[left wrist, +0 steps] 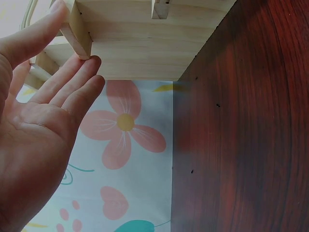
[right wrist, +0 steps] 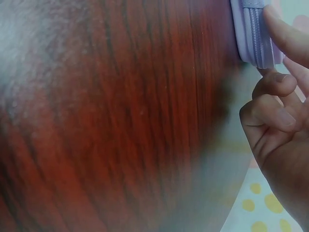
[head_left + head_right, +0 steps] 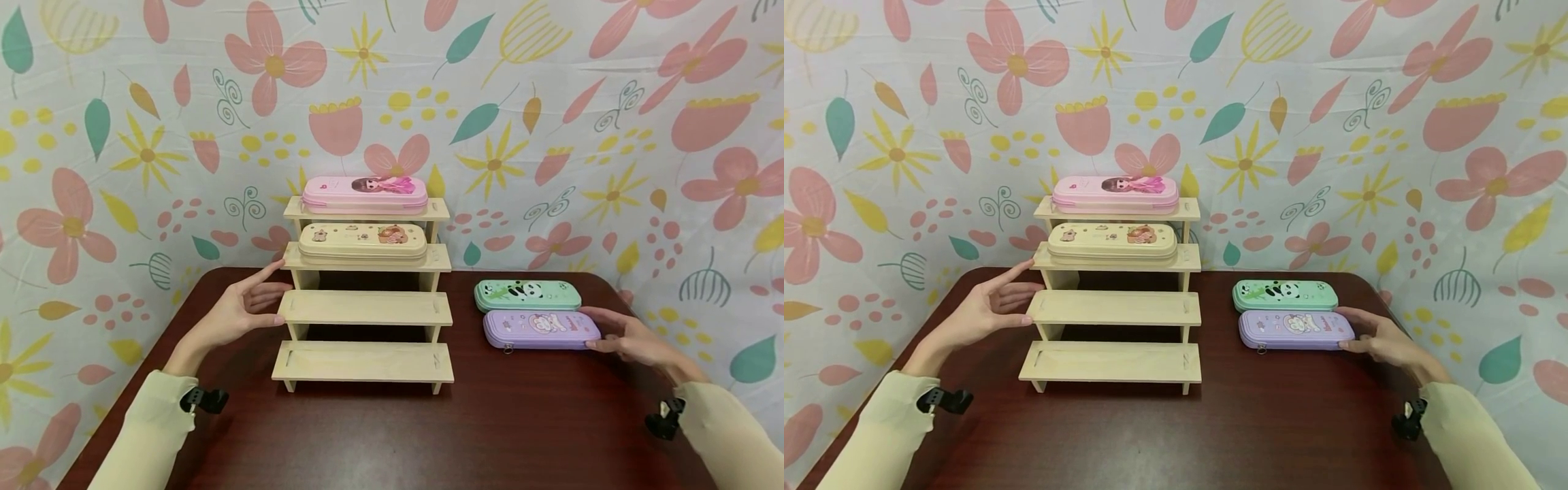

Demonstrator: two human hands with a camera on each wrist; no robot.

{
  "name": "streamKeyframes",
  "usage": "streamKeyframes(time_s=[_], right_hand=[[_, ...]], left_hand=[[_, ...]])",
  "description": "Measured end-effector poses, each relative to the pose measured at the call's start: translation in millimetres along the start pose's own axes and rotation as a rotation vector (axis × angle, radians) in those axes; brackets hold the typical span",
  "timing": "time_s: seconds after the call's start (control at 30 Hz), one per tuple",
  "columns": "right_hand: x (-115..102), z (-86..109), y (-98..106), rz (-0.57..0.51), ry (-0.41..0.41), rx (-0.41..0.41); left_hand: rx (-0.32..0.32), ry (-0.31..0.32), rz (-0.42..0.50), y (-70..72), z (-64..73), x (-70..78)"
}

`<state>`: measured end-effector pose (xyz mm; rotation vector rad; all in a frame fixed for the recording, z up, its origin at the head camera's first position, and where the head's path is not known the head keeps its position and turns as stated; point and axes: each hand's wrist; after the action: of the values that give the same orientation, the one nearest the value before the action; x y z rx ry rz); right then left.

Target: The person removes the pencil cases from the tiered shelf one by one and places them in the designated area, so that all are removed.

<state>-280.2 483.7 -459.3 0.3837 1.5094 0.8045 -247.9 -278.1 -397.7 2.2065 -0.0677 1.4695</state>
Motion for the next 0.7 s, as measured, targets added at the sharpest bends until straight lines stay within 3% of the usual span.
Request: streamKeyframes(time_s=[0.47,0.7], right_hand=[[-2.0,6.7,3.2,-0.001,0.010,0.026],[-10.9,16.9,10.4,0.098,0.130,0.143]], left_hand=[[-0.005,-0.009,0.004,-1.1,0.3,-1.0],[0.003,-0.013,-0.022,0.1,0.7,-0.7]])
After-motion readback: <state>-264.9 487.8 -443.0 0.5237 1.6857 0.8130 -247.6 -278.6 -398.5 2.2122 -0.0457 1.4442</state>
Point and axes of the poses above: each hand's wrist, its own z-axis away from the middle knuckle, its own y-axis out of the back of the hand, x = y × z, and after that the axes turned 4 degrees about z, right-handed
